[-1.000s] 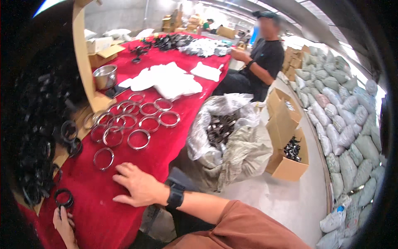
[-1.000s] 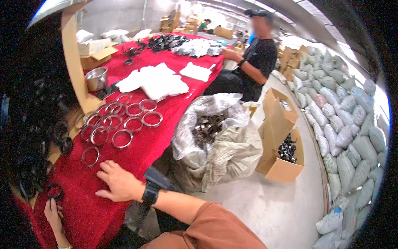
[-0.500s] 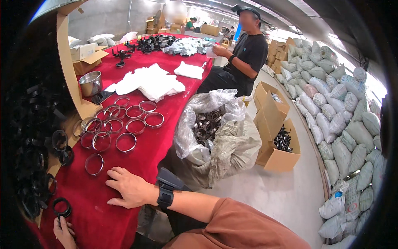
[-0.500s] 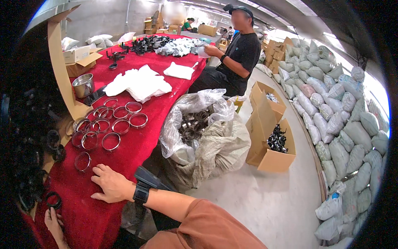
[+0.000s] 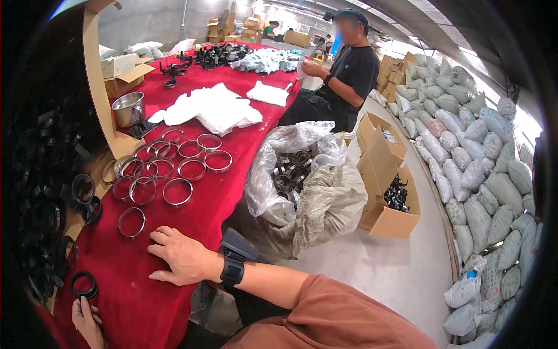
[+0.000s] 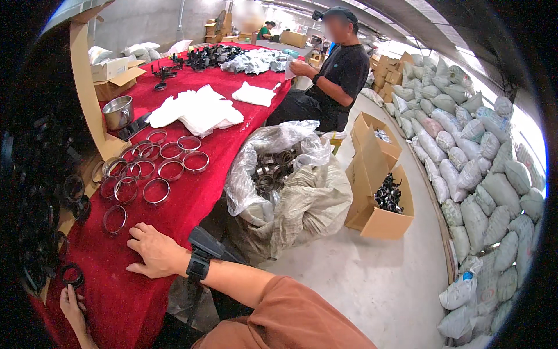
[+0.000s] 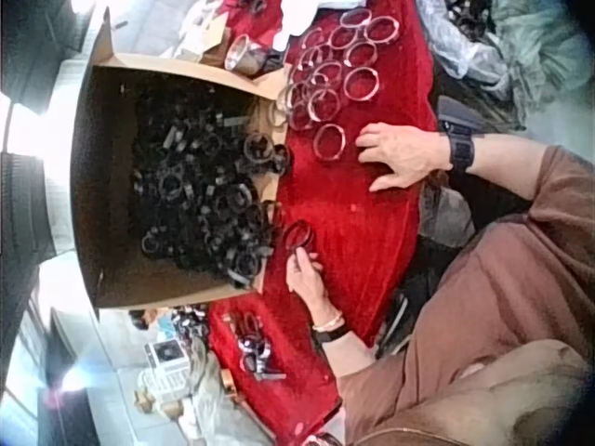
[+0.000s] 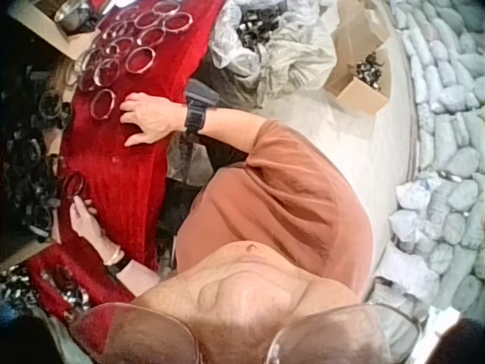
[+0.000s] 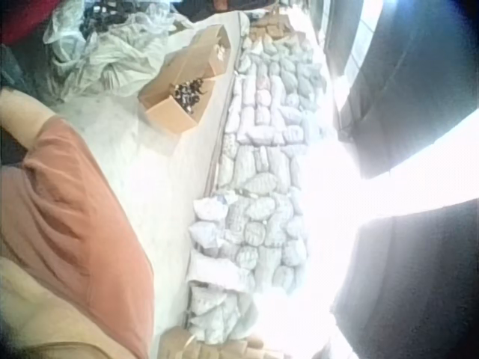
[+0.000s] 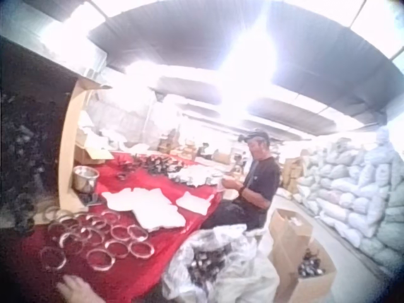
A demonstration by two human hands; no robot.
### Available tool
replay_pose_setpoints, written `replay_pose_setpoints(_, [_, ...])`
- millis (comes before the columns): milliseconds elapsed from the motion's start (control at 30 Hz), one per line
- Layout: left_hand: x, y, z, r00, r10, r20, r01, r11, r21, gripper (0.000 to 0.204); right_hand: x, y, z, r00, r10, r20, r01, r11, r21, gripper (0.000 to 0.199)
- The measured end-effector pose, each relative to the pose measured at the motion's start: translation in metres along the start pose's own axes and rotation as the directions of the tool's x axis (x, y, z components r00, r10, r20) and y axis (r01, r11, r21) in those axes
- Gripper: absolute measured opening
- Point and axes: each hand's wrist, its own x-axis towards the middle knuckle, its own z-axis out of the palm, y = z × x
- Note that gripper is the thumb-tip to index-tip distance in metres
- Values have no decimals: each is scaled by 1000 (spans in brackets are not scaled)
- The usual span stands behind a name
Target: Applying oil to metal ring components using a squeeze bottle in a manufacturing setting.
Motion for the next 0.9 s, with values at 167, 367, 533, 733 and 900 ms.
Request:
replay_pose_setpoints(167, [-6, 7, 2, 999, -12, -29, 12, 1000, -23, 26, 1, -3, -4, 999, 17, 27, -18, 999, 39, 50])
replay_pose_setpoints(367, [-24, 47, 6, 999, -17, -29, 16, 999, -39, 21, -5, -15, -31, 921, 388, 44, -283, 584, 761, 17])
replay_pose_setpoints(533, [-28, 52, 2, 999, -34, -9, 34, 999, -1, 24, -26, -57, -102, 963, -168, -212, 163, -264, 951, 51])
replay_pose_setpoints(733, [-26, 50, 7, 998, -61, 23, 62, 995, -77, 21, 32, -125, -119, 725, -649, -233, -261, -571, 778, 42])
replay_pose_setpoints(900, [-27, 55, 6, 995, -96, 11, 97, 989, -108, 20, 38, -139, -110, 777, -615, -136, -360, -610, 706, 43])
